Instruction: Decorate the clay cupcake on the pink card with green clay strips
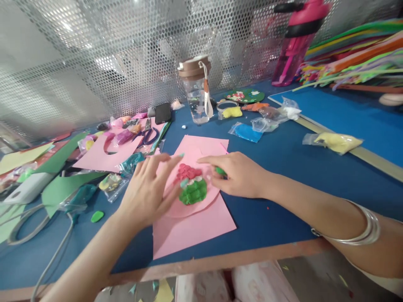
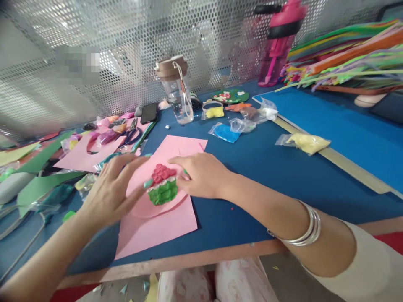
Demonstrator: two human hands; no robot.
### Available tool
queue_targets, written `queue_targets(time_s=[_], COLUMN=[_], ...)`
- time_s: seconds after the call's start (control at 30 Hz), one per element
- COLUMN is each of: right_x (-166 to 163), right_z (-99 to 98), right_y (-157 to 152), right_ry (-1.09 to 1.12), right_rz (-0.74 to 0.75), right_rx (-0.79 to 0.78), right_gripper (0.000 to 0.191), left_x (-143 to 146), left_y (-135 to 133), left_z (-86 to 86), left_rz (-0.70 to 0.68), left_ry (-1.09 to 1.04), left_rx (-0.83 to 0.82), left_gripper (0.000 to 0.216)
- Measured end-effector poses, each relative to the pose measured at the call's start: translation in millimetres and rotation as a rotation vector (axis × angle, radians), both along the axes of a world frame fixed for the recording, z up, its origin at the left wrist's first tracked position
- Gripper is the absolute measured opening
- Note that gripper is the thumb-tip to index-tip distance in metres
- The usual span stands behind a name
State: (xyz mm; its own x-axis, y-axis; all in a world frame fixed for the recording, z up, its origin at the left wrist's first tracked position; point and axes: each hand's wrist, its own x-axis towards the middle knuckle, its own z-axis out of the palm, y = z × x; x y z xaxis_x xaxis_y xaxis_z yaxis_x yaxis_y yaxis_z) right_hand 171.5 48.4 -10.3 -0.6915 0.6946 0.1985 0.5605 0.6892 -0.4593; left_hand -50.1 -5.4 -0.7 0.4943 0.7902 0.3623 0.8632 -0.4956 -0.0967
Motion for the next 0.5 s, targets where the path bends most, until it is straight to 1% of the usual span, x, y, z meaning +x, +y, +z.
queue_targets(time_s=[0.07,0.1,0.17,0.23,0.3,0.4,0.43,0.5], right_x=[1,1,1,0,0,2,3,4], right_z=[-1.3,-2.2,-4.1,-5.2,-5.0,-3.3,-2.7,-2.2], right_y=[5,7,11,13,14,15,15,16], right_ry=[0.068,0.101,0.16,0.213,0.277,0.322,0.313,0.294], right_rz=[-0.004,0.005,0.005,-0.021,-0.039,-0.051,-0.058,-0.06], right_rx=[-0.054,-0.064,-0.044,-0.041,-0.068,-0.084,-0.075,-0.054], right_gripper=[0.054,0.055,0.055,0.048,0.038,0.024,0.024,0.03], left_x=[2,3,7,10,10,4,0,-6], left_y=[22,31,43,46,45,44,45,48], left_z=[-1.2,-4.1,-13.1,-22.7,-28.8,-29.9,-29.1,-27.1], left_rz=[0.101,0.119,0.102,0.052,0.012,0.015,0.02,0.027], left_ry=[-0.112,-0.183,-0.223,-0.206,-0.223,-0.295,-0.304,-0.293], left_rx=[-0.086,-0.107,-0.132,-0.163,-0.152,-0.103,-0.092,-0.061], left_gripper=[0.044,0.045,0.045,0.045,0.044,0.039,0.039,0.037])
